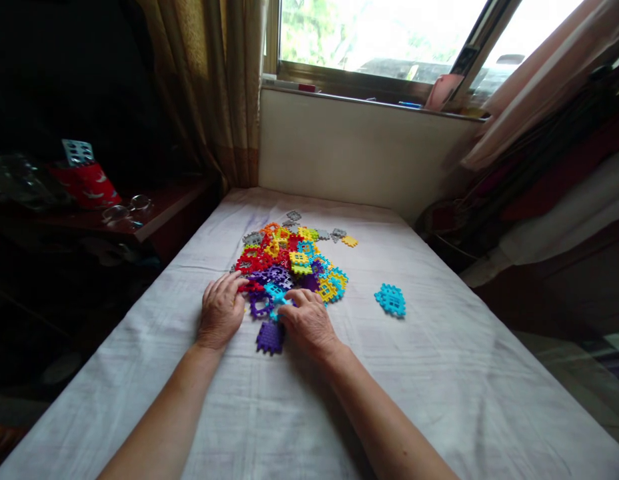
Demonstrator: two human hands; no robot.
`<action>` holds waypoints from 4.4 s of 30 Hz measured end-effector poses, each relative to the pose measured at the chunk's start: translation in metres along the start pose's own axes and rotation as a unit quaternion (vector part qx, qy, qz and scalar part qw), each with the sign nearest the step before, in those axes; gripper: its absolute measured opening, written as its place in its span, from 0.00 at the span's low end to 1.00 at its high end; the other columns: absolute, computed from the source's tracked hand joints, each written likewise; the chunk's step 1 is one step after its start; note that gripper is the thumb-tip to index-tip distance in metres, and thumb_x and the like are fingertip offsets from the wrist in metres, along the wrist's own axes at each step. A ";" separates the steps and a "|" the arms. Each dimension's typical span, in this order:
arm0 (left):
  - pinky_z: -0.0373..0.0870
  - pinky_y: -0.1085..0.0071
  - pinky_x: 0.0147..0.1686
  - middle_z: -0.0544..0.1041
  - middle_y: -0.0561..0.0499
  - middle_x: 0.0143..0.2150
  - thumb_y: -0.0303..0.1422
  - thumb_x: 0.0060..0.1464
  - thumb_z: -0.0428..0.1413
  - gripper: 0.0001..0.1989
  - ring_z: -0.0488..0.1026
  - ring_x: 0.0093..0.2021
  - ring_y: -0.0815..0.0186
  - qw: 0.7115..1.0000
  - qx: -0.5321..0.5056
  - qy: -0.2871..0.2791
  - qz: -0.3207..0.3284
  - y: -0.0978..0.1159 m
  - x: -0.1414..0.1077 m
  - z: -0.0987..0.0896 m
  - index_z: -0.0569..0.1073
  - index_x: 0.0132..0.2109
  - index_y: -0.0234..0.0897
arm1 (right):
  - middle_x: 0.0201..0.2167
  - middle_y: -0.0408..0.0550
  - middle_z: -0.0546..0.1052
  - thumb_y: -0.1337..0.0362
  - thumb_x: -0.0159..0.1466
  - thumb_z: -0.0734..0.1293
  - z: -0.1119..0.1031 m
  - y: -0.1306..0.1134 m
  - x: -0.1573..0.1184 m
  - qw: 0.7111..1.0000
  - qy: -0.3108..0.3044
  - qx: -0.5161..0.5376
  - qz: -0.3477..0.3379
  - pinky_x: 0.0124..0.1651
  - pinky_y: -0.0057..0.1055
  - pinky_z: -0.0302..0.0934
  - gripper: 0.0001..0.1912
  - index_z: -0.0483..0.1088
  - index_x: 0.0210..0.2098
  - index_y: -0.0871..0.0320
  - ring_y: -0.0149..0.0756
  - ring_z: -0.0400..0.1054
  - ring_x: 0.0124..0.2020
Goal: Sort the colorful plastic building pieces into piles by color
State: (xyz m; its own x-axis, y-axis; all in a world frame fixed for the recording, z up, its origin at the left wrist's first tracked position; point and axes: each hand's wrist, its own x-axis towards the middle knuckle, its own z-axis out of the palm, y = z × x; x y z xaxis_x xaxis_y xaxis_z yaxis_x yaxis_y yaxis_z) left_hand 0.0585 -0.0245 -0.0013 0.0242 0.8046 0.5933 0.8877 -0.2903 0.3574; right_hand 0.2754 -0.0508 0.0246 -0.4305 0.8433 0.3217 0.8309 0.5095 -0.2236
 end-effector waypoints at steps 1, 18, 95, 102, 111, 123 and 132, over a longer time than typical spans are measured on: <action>0.60 0.52 0.63 0.77 0.46 0.57 0.26 0.56 0.47 0.18 0.70 0.60 0.56 1.000 -0.004 0.001 0.005 0.000 0.001 0.000 0.75 0.49 0.42 | 0.51 0.47 0.75 0.63 0.64 0.68 0.001 0.000 -0.004 1.000 0.010 0.026 -0.002 0.52 0.39 0.58 0.06 0.78 0.39 0.48 0.41 0.64 0.52; 0.51 0.43 0.66 0.68 0.47 0.65 0.41 0.59 0.53 0.16 0.59 0.68 0.49 0.985 0.028 -0.133 0.102 0.024 -0.008 0.002 0.78 0.50 0.49 | 0.45 0.52 0.76 0.61 0.63 0.65 -0.051 0.142 -0.073 0.874 0.148 -0.105 0.450 0.50 0.40 0.57 0.10 0.78 0.39 0.55 0.45 0.65 0.47; 0.56 0.45 0.64 0.77 0.48 0.56 0.41 0.63 0.50 0.15 0.67 0.62 0.53 0.979 -0.048 -0.133 0.149 0.044 -0.017 0.009 0.75 0.51 0.45 | 0.41 0.50 0.78 0.61 0.64 0.63 -0.036 0.083 -0.041 0.944 0.125 0.280 0.121 0.46 0.34 0.64 0.08 0.72 0.31 0.55 0.38 0.71 0.45; 0.58 0.45 0.64 0.78 0.48 0.56 0.40 0.62 0.49 0.15 0.68 0.62 0.53 0.979 -0.052 -0.128 0.153 0.041 -0.017 0.010 0.76 0.50 0.45 | 0.45 0.56 0.76 0.63 0.62 0.64 -0.046 0.135 -0.063 0.885 0.217 -0.072 0.406 0.50 0.43 0.56 0.09 0.76 0.33 0.57 0.48 0.65 0.47; 0.58 0.45 0.64 0.78 0.49 0.55 0.38 0.62 0.49 0.13 0.67 0.62 0.54 0.978 -0.050 -0.130 0.154 0.041 -0.018 0.010 0.77 0.48 0.46 | 0.47 0.54 0.76 0.67 0.62 0.63 -0.024 0.107 -0.048 0.926 0.185 -0.091 0.317 0.50 0.42 0.54 0.13 0.77 0.43 0.55 0.47 0.64 0.49; 0.57 0.46 0.65 0.74 0.47 0.61 0.39 0.63 0.49 0.18 0.64 0.65 0.54 0.976 -0.053 -0.135 0.161 0.047 -0.018 0.008 0.73 0.57 0.45 | 0.51 0.52 0.76 0.63 0.60 0.69 0.003 0.062 -0.028 0.978 0.105 -0.002 0.180 0.52 0.43 0.57 0.13 0.75 0.45 0.52 0.47 0.65 0.51; 0.50 0.43 0.67 0.67 0.45 0.67 0.43 0.61 0.52 0.24 0.59 0.68 0.51 0.961 -0.030 -0.196 0.194 0.055 -0.020 0.011 0.68 0.63 0.48 | 0.46 0.47 0.79 0.61 0.57 0.72 -0.028 0.057 -0.037 0.994 0.042 0.095 -0.018 0.54 0.39 0.59 0.15 0.75 0.44 0.51 0.40 0.70 0.48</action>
State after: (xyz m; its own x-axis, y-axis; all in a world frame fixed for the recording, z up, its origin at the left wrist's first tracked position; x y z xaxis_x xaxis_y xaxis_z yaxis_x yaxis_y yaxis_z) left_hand 0.1118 -0.0507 -0.0016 0.5307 0.7590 0.3771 0.7481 -0.6286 0.2124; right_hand 0.3483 -0.0574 0.0256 -0.4219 0.8103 0.4067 0.7298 0.5697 -0.3779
